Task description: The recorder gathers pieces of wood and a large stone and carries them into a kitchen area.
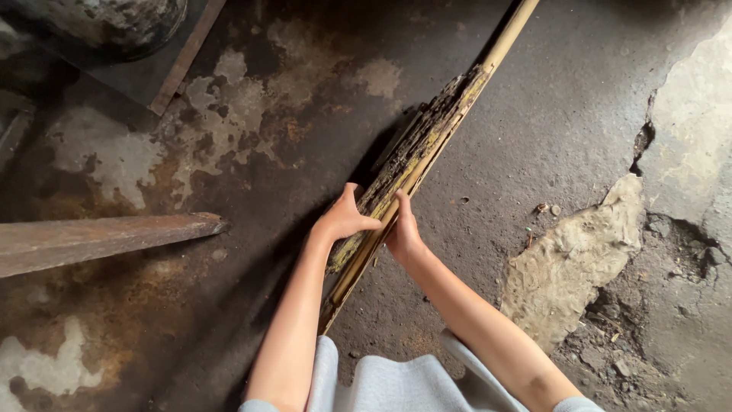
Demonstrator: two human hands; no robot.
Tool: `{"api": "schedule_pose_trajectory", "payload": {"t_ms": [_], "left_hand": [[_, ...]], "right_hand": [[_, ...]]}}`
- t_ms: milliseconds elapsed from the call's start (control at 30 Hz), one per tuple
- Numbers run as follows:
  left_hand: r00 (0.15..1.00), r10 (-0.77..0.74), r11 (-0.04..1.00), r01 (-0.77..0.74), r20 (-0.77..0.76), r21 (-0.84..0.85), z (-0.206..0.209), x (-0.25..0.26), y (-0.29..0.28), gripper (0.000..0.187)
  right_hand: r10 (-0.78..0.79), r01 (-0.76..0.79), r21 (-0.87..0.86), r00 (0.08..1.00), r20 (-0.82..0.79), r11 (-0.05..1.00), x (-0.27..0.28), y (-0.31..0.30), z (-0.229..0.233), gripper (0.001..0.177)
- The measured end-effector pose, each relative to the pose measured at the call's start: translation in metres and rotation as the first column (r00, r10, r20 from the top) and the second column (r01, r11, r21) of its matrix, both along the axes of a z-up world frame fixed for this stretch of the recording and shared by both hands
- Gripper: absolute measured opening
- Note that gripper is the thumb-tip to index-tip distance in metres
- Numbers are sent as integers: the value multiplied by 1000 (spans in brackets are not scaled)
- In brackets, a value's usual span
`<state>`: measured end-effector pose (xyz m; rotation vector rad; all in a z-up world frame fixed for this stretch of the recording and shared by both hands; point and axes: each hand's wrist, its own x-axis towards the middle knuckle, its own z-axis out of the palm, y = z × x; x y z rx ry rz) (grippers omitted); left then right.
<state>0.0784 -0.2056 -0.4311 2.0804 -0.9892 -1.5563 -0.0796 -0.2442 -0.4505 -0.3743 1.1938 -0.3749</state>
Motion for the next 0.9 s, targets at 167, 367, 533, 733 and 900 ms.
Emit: {"api": "schedule_pose_trajectory", "payload": {"t_ms": [167,367,533,733,900], "left_hand": [[997,-66,998,66,24,6,19,-6,-2,140],[979,-148,987,155,142,-42,66,-17,2,135],[920,-270,962,273,286,30,171,-28,2,123],[883,-284,952,305,373,4,297,-45,26,97],[896,-271,953,301,351,-33,412,-67,55,99]], "right_hand": [[45,-42,-36,997,65,998,-3,5,20,104],[-43,49,-47,991,126,998,-5,14,60,102],[-127,150,-81,963,239,985,-7,31,133,66],[-321,305,113,931,176,946,-12,58,272,43],[-346,331,104,918,196,938,-38,96,367,37]]}}
